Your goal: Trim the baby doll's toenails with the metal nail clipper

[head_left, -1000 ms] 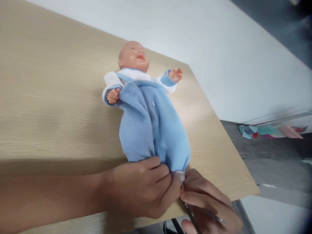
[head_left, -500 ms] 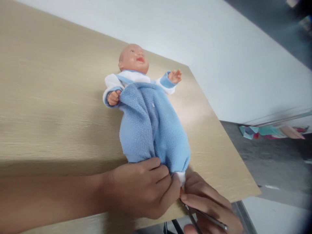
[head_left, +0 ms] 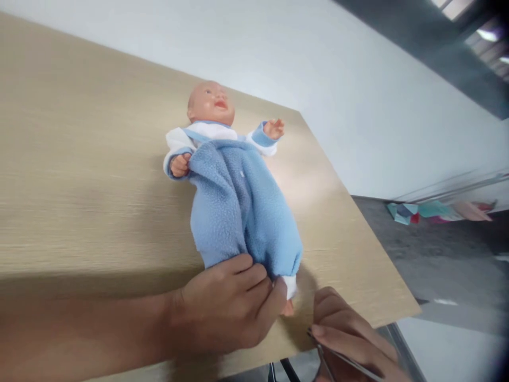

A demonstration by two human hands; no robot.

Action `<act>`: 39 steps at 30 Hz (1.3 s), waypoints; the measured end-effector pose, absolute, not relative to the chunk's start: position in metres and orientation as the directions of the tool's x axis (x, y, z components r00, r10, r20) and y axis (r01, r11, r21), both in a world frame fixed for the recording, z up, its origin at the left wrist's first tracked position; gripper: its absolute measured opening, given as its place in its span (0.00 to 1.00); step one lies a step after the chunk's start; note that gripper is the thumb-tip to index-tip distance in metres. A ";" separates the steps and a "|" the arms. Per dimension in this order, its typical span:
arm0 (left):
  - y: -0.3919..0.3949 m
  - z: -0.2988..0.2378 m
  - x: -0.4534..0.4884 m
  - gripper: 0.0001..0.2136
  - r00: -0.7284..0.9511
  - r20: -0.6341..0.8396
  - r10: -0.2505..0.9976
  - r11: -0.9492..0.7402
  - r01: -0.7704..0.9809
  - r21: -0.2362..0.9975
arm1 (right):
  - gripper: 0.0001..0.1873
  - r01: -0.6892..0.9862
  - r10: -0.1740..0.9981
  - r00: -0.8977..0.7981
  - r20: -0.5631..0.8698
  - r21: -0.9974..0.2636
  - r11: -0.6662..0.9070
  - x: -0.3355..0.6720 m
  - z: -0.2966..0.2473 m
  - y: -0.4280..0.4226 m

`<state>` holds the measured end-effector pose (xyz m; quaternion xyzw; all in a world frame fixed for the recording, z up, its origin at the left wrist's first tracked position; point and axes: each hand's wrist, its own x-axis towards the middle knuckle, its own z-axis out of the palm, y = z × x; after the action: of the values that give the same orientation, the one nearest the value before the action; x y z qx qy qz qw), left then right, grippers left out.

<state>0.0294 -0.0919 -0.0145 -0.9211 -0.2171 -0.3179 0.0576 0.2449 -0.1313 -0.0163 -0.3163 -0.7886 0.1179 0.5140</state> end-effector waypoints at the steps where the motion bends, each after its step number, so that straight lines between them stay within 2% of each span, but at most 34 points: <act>1: -0.093 -0.016 0.030 0.12 0.693 0.610 0.384 -0.890 0.453 0.046 | 0.12 0.374 0.626 -0.272 0.731 -0.519 0.769 0.244 -0.016 -0.133; 7: -0.097 -0.020 0.034 0.07 0.660 0.532 0.530 -0.839 0.498 0.219 | 0.13 0.416 0.709 -0.100 0.698 -0.618 0.667 0.230 -0.014 -0.147; 10: -0.097 -0.019 0.036 0.04 0.659 0.528 0.536 -0.838 0.493 0.235 | 0.11 0.411 0.648 -0.129 0.751 -0.554 0.724 0.226 -0.018 -0.146; 15: -0.098 -0.018 0.040 0.07 0.636 0.582 0.506 -0.848 0.491 0.200 | 0.07 0.526 0.526 -0.122 0.842 -0.395 0.753 0.225 -0.025 -0.142; 20: -0.097 -0.023 0.040 0.11 0.605 0.584 0.541 -0.834 0.476 0.278 | 0.05 0.510 0.483 -0.217 0.848 -0.324 0.797 0.220 -0.024 -0.139; 26: -0.098 -0.026 0.039 0.11 0.600 0.592 0.538 -0.837 0.466 0.287 | 0.04 0.540 0.574 -0.421 0.702 -0.314 0.781 0.220 -0.016 -0.138; 32: -0.097 -0.029 0.039 0.12 0.602 0.592 0.535 -0.838 0.468 0.281 | 0.06 0.568 0.633 -0.419 0.651 -0.356 0.742 0.215 -0.014 -0.143; 39: -0.098 -0.032 0.037 0.10 0.586 0.587 0.559 -0.826 0.452 0.336 | 0.11 0.570 0.635 -0.419 0.649 -0.357 0.740 0.211 -0.018 -0.142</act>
<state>0.0375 -0.0979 -0.0316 -0.8872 -0.2850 -0.3549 -0.0756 0.2108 -0.1418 -0.0176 -0.3579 -0.8414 0.0407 0.4028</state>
